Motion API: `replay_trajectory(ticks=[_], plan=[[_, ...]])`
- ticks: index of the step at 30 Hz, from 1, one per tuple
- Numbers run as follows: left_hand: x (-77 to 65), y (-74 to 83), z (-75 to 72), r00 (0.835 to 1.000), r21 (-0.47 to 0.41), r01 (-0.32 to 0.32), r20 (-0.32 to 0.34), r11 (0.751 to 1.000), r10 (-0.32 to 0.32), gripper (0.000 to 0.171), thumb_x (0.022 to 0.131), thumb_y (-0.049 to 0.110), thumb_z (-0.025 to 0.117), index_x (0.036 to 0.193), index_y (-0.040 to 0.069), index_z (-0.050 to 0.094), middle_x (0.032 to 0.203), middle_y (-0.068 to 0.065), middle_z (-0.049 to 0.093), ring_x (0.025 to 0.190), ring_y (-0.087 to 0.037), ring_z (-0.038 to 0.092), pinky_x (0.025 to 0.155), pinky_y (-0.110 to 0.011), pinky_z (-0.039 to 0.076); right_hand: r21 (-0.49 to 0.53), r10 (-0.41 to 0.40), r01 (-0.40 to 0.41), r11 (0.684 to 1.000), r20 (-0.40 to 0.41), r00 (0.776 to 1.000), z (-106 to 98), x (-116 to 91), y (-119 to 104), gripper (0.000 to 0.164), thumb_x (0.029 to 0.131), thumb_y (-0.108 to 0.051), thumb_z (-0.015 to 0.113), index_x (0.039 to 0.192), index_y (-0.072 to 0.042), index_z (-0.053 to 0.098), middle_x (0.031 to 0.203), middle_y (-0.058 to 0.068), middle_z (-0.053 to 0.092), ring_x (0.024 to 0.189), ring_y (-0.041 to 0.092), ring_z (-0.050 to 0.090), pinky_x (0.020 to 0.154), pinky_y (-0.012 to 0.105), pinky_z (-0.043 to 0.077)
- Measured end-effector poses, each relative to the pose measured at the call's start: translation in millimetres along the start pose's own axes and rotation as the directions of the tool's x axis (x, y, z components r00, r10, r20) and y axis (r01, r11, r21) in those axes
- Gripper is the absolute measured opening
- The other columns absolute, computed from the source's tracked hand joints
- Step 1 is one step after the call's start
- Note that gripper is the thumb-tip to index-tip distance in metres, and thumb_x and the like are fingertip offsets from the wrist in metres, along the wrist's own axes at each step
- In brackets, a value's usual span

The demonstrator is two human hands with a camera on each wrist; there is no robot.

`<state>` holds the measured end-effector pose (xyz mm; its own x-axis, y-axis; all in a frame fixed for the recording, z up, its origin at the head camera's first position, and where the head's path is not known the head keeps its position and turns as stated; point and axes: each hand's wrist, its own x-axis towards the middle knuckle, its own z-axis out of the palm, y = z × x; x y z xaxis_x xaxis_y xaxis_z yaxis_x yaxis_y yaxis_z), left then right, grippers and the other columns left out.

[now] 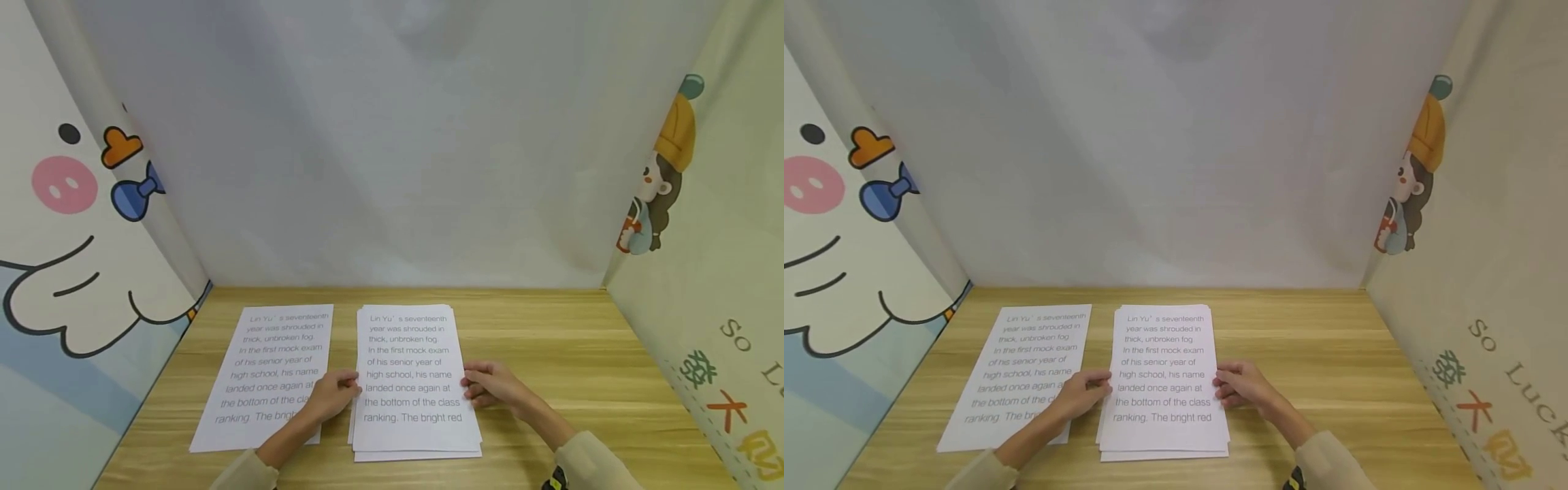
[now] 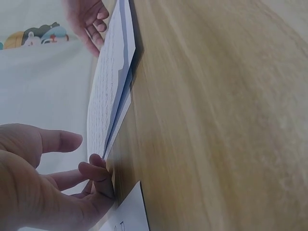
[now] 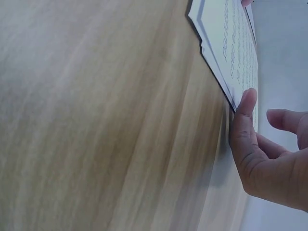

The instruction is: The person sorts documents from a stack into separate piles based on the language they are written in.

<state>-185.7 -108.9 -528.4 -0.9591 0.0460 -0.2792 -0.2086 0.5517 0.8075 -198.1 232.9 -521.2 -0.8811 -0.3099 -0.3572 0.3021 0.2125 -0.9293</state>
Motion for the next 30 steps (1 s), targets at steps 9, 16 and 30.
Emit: replay_trajectory(ticks=[9,16,30], plan=[[1.2,-0.6,1.2,1.000,0.007,-0.006,-0.009,1.000,0.007,0.047,0.093,0.017,0.067,0.135,-0.002,0.061,0.110,-0.007,0.065,0.097,-0.018,0.057,0.079,-0.026,0.045,-0.019,0.005,-0.005,1.000,-0.018,1.000,2.5,-3.3,-0.9,0.055,0.106,-0.014,0.051,0.147,0.018,0.036,0.106,0.011,0.069,0.078,0.008,0.066,0.067,0.021,0.060],[-0.7,0.5,0.5,1.000,0.013,0.000,0.004,1.000,0.000,0.046,0.093,0.018,0.066,0.135,0.001,0.062,0.113,-0.007,0.065,0.102,-0.019,0.058,0.084,-0.031,0.047,-0.044,0.012,-0.014,0.999,-0.044,0.999,4.6,-7.5,-2.9,0.056,0.105,-0.014,0.052,0.148,0.017,0.036,0.107,0.012,0.069,0.077,0.007,0.067,0.067,0.021,0.060],[-1.6,0.1,0.9,1.000,-0.007,-0.025,-0.013,1.000,0.025,0.045,0.091,0.015,0.067,0.134,0.001,0.063,0.110,-0.007,0.066,0.095,-0.018,0.057,0.077,-0.027,0.045,-0.038,0.002,-0.004,0.999,-0.073,0.997,6.8,-6.5,-0.2,0.055,0.105,-0.012,0.050,0.148,0.018,0.035,0.101,0.008,0.070,0.074,0.007,0.066,0.064,0.022,0.060]])
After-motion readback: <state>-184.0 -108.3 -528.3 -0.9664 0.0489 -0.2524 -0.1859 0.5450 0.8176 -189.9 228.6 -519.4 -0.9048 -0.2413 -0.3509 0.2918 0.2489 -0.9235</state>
